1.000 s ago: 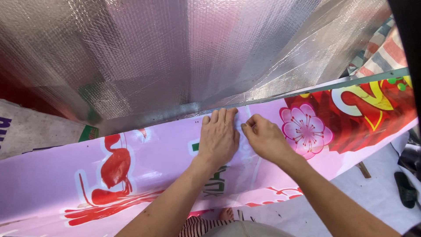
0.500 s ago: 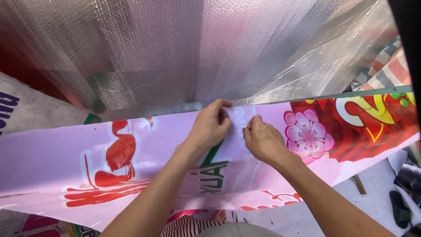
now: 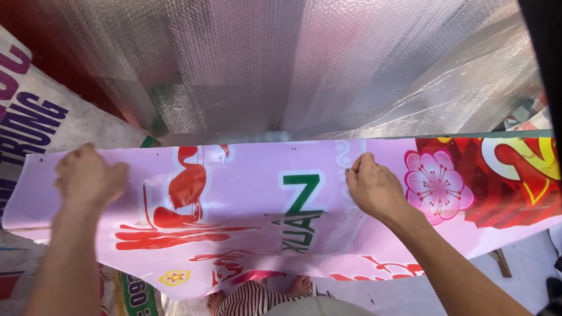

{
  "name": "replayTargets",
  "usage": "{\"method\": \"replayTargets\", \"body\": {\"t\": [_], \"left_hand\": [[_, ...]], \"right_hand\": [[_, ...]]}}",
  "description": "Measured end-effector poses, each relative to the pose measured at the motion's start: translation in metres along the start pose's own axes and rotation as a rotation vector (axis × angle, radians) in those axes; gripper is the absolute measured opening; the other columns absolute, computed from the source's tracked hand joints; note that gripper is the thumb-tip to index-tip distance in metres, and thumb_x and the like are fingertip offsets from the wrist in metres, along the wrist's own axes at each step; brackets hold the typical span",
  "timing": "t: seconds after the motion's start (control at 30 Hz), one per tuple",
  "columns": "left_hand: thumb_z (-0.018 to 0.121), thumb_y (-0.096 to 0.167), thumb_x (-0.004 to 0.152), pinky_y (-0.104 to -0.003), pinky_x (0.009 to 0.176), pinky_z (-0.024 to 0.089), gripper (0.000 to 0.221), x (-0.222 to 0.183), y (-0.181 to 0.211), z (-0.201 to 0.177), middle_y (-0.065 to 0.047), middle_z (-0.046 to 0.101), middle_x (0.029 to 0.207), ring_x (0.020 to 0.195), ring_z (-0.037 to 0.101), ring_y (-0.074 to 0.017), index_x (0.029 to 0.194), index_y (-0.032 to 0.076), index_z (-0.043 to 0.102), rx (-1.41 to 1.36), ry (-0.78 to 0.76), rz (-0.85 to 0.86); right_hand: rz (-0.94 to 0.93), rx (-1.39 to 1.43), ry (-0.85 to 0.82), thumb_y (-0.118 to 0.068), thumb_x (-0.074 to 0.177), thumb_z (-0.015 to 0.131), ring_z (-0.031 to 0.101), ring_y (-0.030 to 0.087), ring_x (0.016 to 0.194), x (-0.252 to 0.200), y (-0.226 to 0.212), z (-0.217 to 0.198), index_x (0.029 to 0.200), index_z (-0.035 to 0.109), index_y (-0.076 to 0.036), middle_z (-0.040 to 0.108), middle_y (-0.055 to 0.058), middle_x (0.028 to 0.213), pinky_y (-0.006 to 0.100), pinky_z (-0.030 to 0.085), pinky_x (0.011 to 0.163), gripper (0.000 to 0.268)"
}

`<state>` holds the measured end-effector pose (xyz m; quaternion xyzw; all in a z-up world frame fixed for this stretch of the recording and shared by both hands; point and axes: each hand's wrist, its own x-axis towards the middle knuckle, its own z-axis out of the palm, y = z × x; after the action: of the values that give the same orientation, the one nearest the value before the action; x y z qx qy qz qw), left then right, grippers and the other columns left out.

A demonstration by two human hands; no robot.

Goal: Attaching a printed vinyl banner to a metal frame using manual alignment and clips.

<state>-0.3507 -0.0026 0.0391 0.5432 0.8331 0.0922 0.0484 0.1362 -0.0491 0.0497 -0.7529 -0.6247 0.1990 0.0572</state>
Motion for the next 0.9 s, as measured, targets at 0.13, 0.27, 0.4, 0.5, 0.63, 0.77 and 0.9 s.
{"method": "replayTargets", "body": {"t": [0.13,0.27,0.4,0.5,0.63,0.77,0.9], "left_hand": [[0.066,0.013,0.092,-0.065,0.096,0.046,0.051,0.021,-0.033,-0.012,-0.040,0.066,0.118,0.114,0.058,-0.0533,0.131,-0.020,0.062,0.090,-0.126,-0.174],[0.061,0.016,0.097,-0.065,0.096,0.051,0.055,0.018,-0.030,-0.010,-0.043,0.060,0.127,0.113,0.060,-0.0586,0.136,-0.022,0.057,0.089,-0.237,-0.204],[0.057,0.021,0.097,-0.062,0.100,0.048,0.055,0.020,-0.037,-0.011,-0.040,0.064,0.124,0.112,0.063,-0.0555,0.134,-0.020,0.059,0.089,-0.283,-0.171],[0.060,0.029,0.098,-0.058,0.097,0.053,0.055,0.029,-0.050,-0.008,-0.036,0.070,0.121,0.107,0.071,-0.0508,0.129,-0.016,0.065,0.160,-0.278,-0.127],[0.058,0.041,0.097,-0.057,0.100,0.051,0.058,0.043,-0.081,0.003,-0.030,0.062,0.134,0.118,0.063,-0.0505,0.135,-0.001,0.065,0.219,-0.271,-0.055],[0.055,0.032,0.099,-0.062,0.106,0.046,0.053,0.029,-0.067,-0.022,-0.028,0.055,0.144,0.129,0.053,-0.0522,0.144,0.004,0.059,0.128,-0.301,-0.146],[0.048,0.029,0.098,-0.058,0.100,0.051,0.048,0.037,-0.077,-0.021,-0.029,0.055,0.140,0.119,0.059,-0.0519,0.137,0.005,0.064,0.178,-0.313,-0.022]], "right_hand": [[-0.008,0.002,0.018,-0.029,0.101,0.052,0.073,0.033,0.071,0.000,0.002,0.002,0.105,0.055,-0.006,0.073,0.012,0.075,0.045,0.057,0.075,0.024],[0.018,0.029,0.002,-0.029,0.101,0.051,0.074,0.032,0.071,-0.004,-0.004,-0.003,0.107,0.056,-0.005,0.074,0.013,0.076,0.045,0.057,0.074,0.024],[0.038,0.022,-0.015,-0.030,0.101,0.052,0.073,0.030,0.071,-0.002,-0.001,-0.003,0.105,0.056,-0.007,0.073,0.011,0.076,0.043,0.057,0.073,0.023],[0.079,0.037,-0.078,-0.034,0.101,0.052,0.073,0.028,0.074,-0.001,-0.003,-0.012,0.109,0.057,-0.009,0.074,0.010,0.082,0.041,0.057,0.074,0.027],[0.173,0.109,-0.157,-0.034,0.101,0.055,0.075,0.031,0.092,0.005,-0.003,-0.018,0.119,0.063,-0.010,0.075,0.015,0.104,0.043,0.059,0.079,0.031],[0.182,0.169,-0.141,-0.033,0.100,0.059,0.073,0.029,0.081,0.010,0.001,-0.022,0.122,0.068,-0.006,0.077,0.017,0.099,0.040,0.057,0.071,0.036],[0.209,0.271,-0.115,-0.028,0.102,0.063,0.067,0.028,0.076,0.015,0.000,-0.027,0.116,0.073,-0.003,0.073,0.016,0.091,0.038,0.051,0.065,0.030]]}}
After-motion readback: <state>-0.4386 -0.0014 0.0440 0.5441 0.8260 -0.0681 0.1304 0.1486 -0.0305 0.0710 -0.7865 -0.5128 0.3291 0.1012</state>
